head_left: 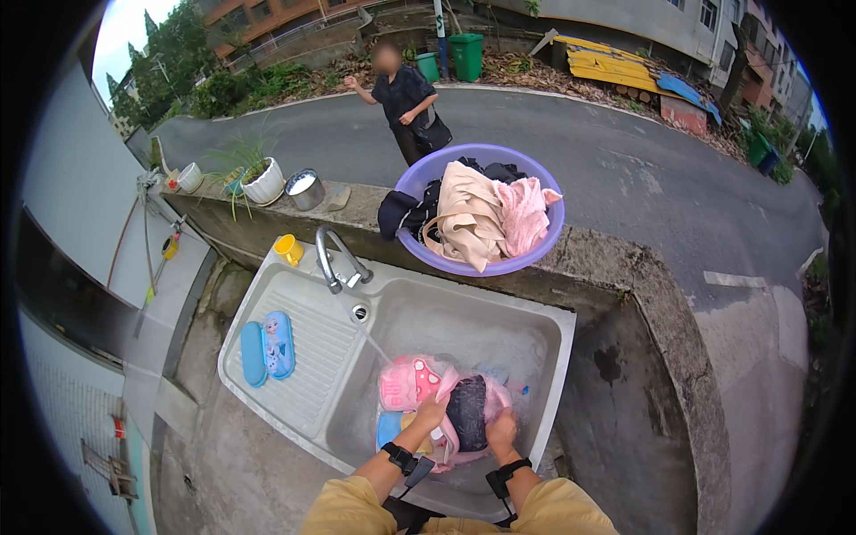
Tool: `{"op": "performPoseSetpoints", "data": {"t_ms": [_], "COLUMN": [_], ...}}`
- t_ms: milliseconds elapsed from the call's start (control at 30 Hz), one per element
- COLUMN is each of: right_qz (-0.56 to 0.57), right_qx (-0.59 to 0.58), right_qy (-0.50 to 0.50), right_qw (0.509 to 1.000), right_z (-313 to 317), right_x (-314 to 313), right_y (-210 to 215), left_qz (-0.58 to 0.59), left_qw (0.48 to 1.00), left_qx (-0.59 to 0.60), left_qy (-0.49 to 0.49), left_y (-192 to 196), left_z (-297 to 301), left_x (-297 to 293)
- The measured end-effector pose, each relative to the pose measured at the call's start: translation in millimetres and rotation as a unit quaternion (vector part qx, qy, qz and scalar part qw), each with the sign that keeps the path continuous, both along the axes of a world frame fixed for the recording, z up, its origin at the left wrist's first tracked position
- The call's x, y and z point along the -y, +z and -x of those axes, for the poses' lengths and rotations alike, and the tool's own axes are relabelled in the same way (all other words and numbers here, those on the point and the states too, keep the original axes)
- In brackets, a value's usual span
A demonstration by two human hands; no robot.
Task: The person washes a pink backpack in a sink using a brush and by hand, scrubbing the interior and exterior surfaces under running water.
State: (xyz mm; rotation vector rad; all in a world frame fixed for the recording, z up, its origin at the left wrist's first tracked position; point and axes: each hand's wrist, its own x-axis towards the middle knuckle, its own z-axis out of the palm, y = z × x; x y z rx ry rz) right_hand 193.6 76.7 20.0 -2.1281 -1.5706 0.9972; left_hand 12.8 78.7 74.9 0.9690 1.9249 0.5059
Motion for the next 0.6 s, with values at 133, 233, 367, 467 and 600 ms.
{"op": "performPoseSetpoints", "data": {"t_ms": [133, 233, 367, 467, 600], "right_qz": [-0.065, -0.004, -0.039, -0.105, -0.119], "right_qx": [0.091, 0.061, 0.036, 0.026, -0.009], "right_qy": [0.043, 0.034, 0.037, 0.043, 0.085], "right_qw": [0.993, 0.998, 0.998, 0.993, 0.989], "right_z": [-7, -17, -22, -22, -24], "right_x": [-3, -15, -20, -26, -34], "right_y": [10, 15, 25, 32, 50], "left_qz": [-0.041, -0.047, -0.065, -0.085, -0.060], "left_qw": [0.996, 0.987, 0.983, 0.975, 0.951], "left_qx": [0.047, 0.121, 0.124, 0.155, 0.216], "left_qy": [0.063, 0.099, 0.116, 0.136, 0.213], "left_y": [18, 46, 57, 46, 67], "left_z": [9, 4, 1, 3, -6], "left_x": [16, 19, 26, 32, 30]}}
